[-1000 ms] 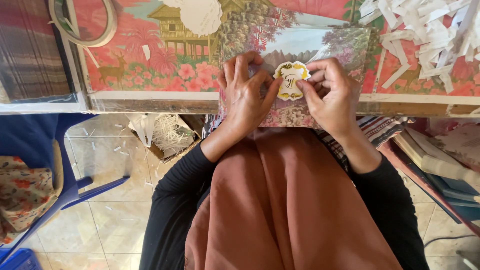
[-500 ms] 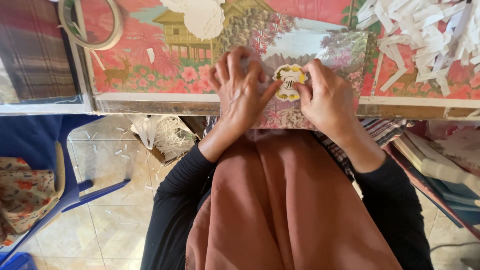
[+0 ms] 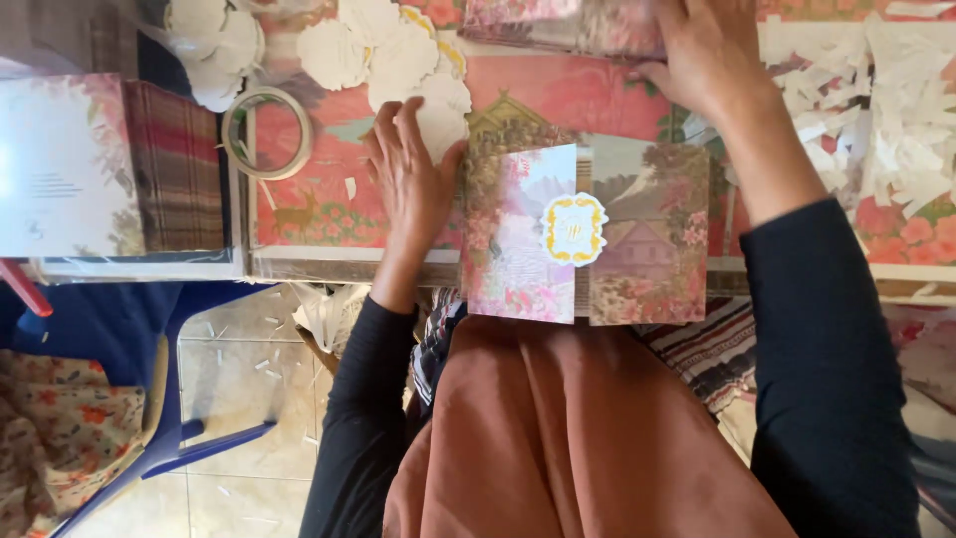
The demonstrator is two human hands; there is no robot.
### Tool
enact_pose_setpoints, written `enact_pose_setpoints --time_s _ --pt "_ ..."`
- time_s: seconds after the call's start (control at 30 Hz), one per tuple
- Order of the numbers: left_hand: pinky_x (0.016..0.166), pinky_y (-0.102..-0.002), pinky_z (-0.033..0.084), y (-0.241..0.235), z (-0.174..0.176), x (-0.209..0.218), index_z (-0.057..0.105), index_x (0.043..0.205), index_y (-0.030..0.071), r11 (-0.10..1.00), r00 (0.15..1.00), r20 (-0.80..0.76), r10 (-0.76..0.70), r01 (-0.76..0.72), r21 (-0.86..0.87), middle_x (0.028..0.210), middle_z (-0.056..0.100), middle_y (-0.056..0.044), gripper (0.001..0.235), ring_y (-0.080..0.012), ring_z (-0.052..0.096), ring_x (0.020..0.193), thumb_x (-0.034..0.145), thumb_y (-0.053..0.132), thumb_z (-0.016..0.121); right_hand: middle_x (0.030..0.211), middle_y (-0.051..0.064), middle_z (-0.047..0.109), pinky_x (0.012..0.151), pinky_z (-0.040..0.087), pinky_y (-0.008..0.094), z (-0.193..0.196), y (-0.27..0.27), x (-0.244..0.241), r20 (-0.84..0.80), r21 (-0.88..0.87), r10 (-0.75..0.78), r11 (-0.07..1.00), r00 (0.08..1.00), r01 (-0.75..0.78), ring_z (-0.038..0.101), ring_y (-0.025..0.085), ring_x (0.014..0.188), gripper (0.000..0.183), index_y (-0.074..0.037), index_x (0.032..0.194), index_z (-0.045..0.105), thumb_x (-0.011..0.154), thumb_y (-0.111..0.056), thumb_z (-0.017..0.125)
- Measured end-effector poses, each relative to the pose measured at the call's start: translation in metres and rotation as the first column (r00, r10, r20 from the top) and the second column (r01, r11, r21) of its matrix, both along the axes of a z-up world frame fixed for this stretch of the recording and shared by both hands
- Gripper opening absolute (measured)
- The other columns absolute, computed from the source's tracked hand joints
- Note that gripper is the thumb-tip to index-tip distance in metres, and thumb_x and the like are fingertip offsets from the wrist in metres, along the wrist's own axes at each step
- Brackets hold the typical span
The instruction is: Applying decorative labels to the center of printed cards
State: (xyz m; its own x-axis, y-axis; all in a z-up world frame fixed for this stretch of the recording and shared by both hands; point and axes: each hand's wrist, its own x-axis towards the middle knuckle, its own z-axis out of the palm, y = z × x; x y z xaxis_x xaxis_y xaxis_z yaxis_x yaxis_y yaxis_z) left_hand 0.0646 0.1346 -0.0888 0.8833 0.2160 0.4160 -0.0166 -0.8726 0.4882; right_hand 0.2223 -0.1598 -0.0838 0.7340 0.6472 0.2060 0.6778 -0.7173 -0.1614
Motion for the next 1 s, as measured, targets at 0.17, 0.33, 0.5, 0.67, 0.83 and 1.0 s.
enact_pose_setpoints --time_s 0.17,0.33,0.5,0.67,0.83,1.0 --pt "0.079 -0.048 0.038 0.017 -0.014 0.009 0.038 0.129 0.019 0.993 0.97 -0.219 0.11 -0.098 0.068 0.11 0.049 -0.01 0.081 -0.0358 0.05 0.099 0.065 0.028 0.086 0.119 0.014 0.07 0.061 0.065 0.033 0.022 -0.009 -0.034 0.513 -0.011 0.021 1.0 0.858 -0.018 0.068 0.027 0.104 0.03 -0.001 0.122 0.069 0.094 0.005 0.062" --pt "0.061 -0.041 0.042 0.035 -0.029 0.016 0.053 0.097 0.01 0.994 0.996 -0.068 0.062 -0.067 -0.08 0.089 0.054 -0.009 0.047 -0.0283 0.054 0.075 0.063 0.012 0.085 0.097 0.028 0.065 0.083 0.064 0.041 0.094 -0.007 -0.122 0.423 0.291 0.043 0.94 0.905 -0.181 0.066 0.038 0.088 0.018 0.017 0.106 0.061 0.105 0.017 0.043" --pt "0.056 -0.031 0.043 0.04 0.01 0.004 0.064 0.088 0.011 0.931 0.985 -0.107 0.132 -0.16 -0.328 0.074 0.063 0.0 0.023 -0.0149 0.056 0.064 0.077 0.031 0.069 0.106 0.036 0.067 0.079 0.066 0.043 0.094 -0.007 -0.214 0.47 0.298 0.009 0.94 0.883 -0.168 0.073 0.047 0.092 0.03 0.017 0.106 0.064 0.103 -0.007 0.046" --pt "0.055 -0.02 0.052 0.009 0.053 -0.013 0.062 0.094 0.004 0.66 0.987 0.149 -0.057 0.149 -0.736 0.08 0.068 -0.003 0.013 -0.0085 0.064 0.068 0.085 0.011 0.068 0.122 0.003 0.061 0.097 0.04 0.039 0.058 -0.026 -0.244 0.278 -0.199 0.023 0.98 0.96 0.034 0.053 0.026 0.119 0.075 -0.015 0.122 0.06 0.069 -0.069 0.062" --pt "0.044 -0.021 0.024 -0.054 0.078 -0.04 0.055 0.082 0.01 0.739 0.978 0.108 -0.178 0.206 -0.642 0.06 0.04 0.005 0.013 -0.0045 0.032 0.052 0.084 0.013 0.067 0.116 0.022 0.065 0.095 0.051 0.041 0.074 -0.004 -0.227 0.309 0.296 -0.033 0.953 0.951 -0.063 0.062 0.034 0.107 0.044 0.006 0.118 0.059 0.087 -0.023 0.069" --pt "0.054 -0.026 0.034 -0.102 0.109 -0.062 0.053 0.078 0.0 0.684 0.881 0.169 -0.442 0.453 -0.572 0.078 0.049 -0.004 0.017 -0.0112 0.04 0.062 0.092 0.008 0.053 0.11 0.024 0.067 0.084 0.06 0.039 0.093 0.029 -0.202 0.432 0.433 -0.156 0.9 0.888 -0.053 0.069 0.033 0.097 0.033 0.008 0.12 0.055 0.094 -0.007 0.069"
